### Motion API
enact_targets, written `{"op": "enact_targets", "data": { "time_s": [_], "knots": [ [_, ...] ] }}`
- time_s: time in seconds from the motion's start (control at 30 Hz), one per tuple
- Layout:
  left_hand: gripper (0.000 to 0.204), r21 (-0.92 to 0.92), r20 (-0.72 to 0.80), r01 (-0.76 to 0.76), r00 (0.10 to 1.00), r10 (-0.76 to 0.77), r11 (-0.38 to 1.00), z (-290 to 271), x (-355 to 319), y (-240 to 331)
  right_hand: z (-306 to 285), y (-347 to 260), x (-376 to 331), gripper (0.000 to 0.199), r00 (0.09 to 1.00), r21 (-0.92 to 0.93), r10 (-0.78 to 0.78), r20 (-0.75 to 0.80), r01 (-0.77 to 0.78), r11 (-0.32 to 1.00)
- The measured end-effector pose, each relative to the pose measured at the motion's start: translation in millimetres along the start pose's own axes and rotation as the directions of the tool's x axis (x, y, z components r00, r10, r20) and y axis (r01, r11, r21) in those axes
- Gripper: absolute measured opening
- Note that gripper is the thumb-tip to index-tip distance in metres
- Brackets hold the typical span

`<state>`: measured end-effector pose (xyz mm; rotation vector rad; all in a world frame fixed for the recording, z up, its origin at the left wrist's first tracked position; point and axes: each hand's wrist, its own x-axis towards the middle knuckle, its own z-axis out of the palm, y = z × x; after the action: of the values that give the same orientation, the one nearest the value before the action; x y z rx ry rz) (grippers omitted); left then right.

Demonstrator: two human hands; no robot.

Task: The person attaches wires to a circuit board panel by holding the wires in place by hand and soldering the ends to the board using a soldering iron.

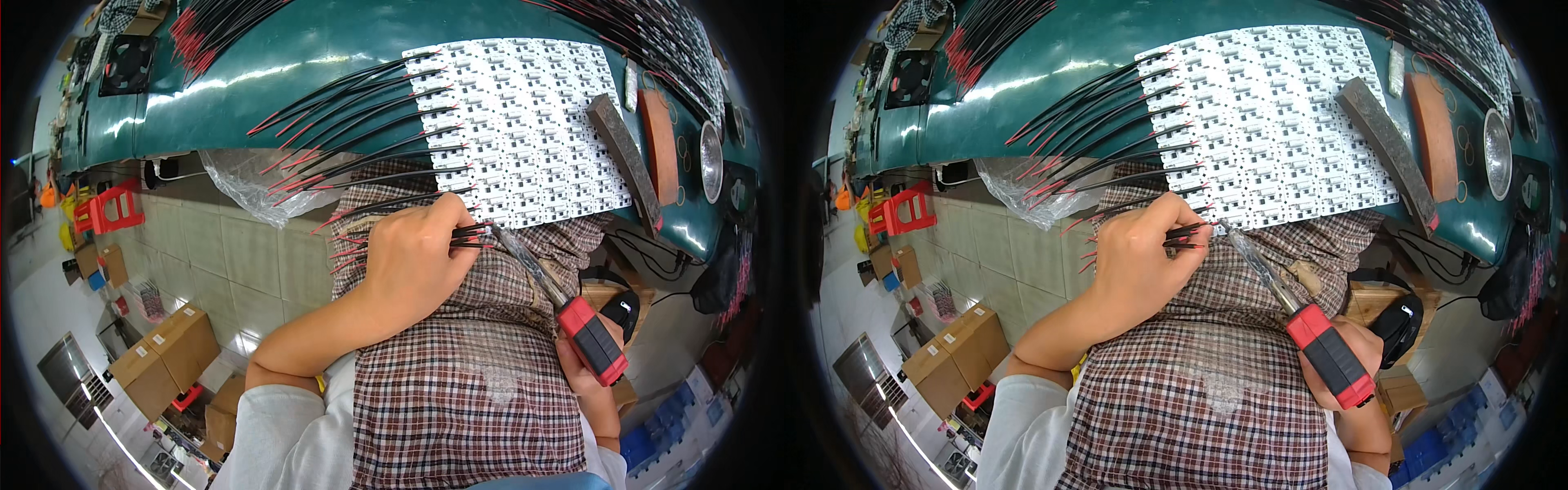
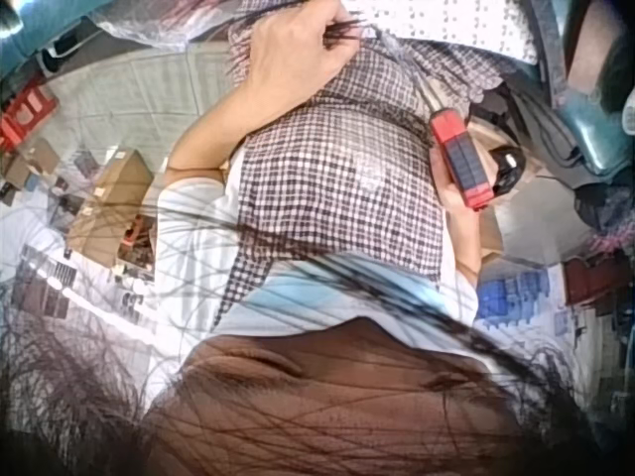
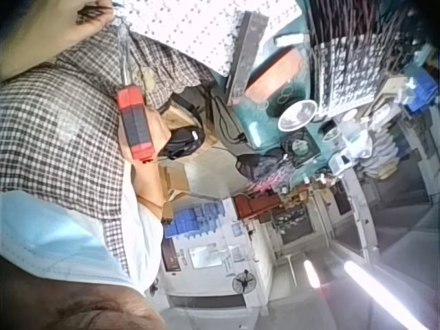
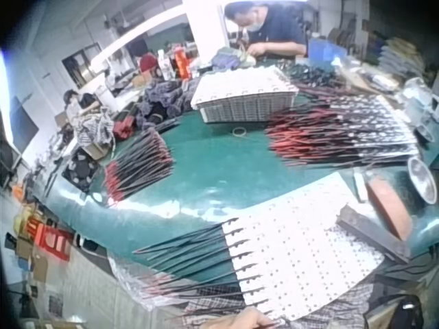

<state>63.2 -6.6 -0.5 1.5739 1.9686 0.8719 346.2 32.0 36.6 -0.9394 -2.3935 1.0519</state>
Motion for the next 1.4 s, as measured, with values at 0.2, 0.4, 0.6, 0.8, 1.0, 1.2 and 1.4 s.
{"op": "enact_targets", "data": {
  "time_s": [0.2,0.4,0.6,0.8,1.0,1.2,1.4],
  "knots": [
    [0.018,0.008,-0.001,-0.008,1.0,0.008,1.0,0,2,2,1,1,0,0.023,0.999,0.031,0.037,0.007,-0.037,0.999],
    [0.019,0.004,-0.007,-0.018,1.0,0.018,1.0,0,3,3,-3,3,-1,0.026,0.995,0.1,0.081,0.061,-0.087,0.991],
    [0.019,0.009,-0.012,-0.019,1.0,0.019,1.0,2,2,3,-2,1,-3,0.027,0.997,0.048,0.081,-0.007,-0.08,0.996],
    [0.015,-0.003,-0.014,-0.001,1.0,0.001,1.0,-1,5,2,-3,1,-4,0.025,1.0,0.008,0.03,0.001,-0.03,1.0],
    [0.009,-0.034,0.045,0.037,0.998,-0.036,0.999,-2,7,0,-1,1,-2,0.023,0.999,0.052,0.052,0.015,-0.052,0.997],
    [0.011,-0.009,0.052,0.048,0.998,-0.047,0.999,-1,7,3,-5,2,0,0.023,0.997,0.1,0.062,0.054,-0.067,0.993],
    [0.011,0.016,0.021,0.035,0.999,-0.035,0.999,0,5,5,-12,-5,-4,0.021,0.996,-0.003,0.08,-0.033,-0.08,0.997]
  ]
}}
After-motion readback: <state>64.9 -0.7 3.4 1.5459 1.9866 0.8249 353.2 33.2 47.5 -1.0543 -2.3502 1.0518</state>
